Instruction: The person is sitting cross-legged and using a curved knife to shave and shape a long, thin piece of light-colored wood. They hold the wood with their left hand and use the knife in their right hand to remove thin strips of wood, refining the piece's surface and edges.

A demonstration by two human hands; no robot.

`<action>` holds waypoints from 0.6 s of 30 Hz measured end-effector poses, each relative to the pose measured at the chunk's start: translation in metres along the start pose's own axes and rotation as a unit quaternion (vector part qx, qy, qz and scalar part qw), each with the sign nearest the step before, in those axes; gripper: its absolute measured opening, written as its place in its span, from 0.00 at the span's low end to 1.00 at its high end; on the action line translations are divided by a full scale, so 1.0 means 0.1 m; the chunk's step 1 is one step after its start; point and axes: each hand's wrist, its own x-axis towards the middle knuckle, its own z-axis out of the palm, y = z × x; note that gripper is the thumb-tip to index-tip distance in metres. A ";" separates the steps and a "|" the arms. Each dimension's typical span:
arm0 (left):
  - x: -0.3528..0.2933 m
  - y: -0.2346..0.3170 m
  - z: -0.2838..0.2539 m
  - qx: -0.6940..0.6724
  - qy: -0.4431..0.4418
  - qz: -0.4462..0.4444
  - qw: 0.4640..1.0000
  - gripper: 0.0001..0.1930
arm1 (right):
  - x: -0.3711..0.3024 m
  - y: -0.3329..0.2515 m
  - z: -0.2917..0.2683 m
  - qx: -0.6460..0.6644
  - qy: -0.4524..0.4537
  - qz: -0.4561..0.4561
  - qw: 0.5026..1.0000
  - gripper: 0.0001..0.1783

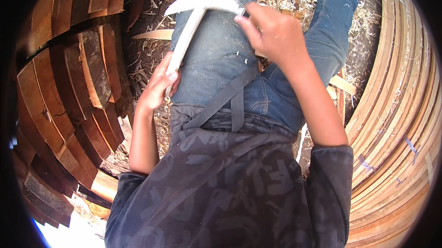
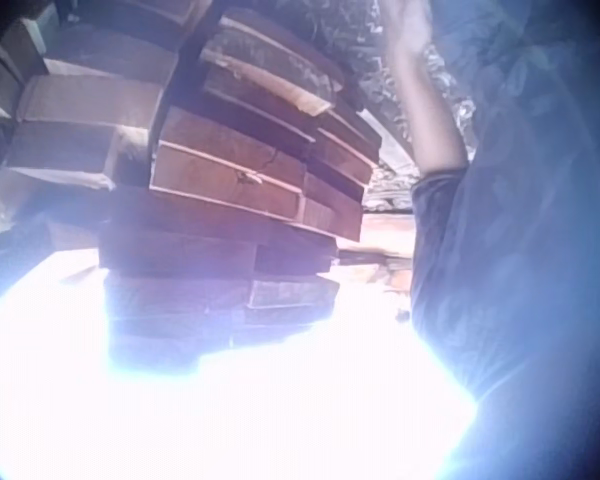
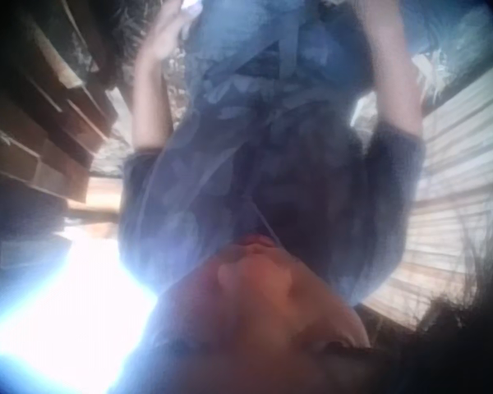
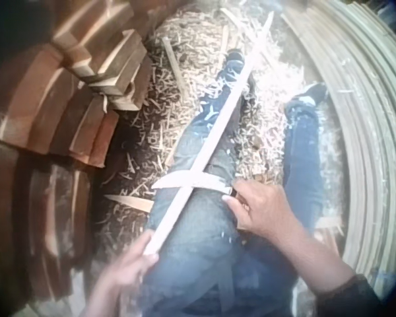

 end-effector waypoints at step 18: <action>0.01 0.05 -0.01 -0.023 -0.010 -0.001 1.000 0.19 | 0.14 0.30 -0.02 -0.028 0.013 -0.012 0.999 0.13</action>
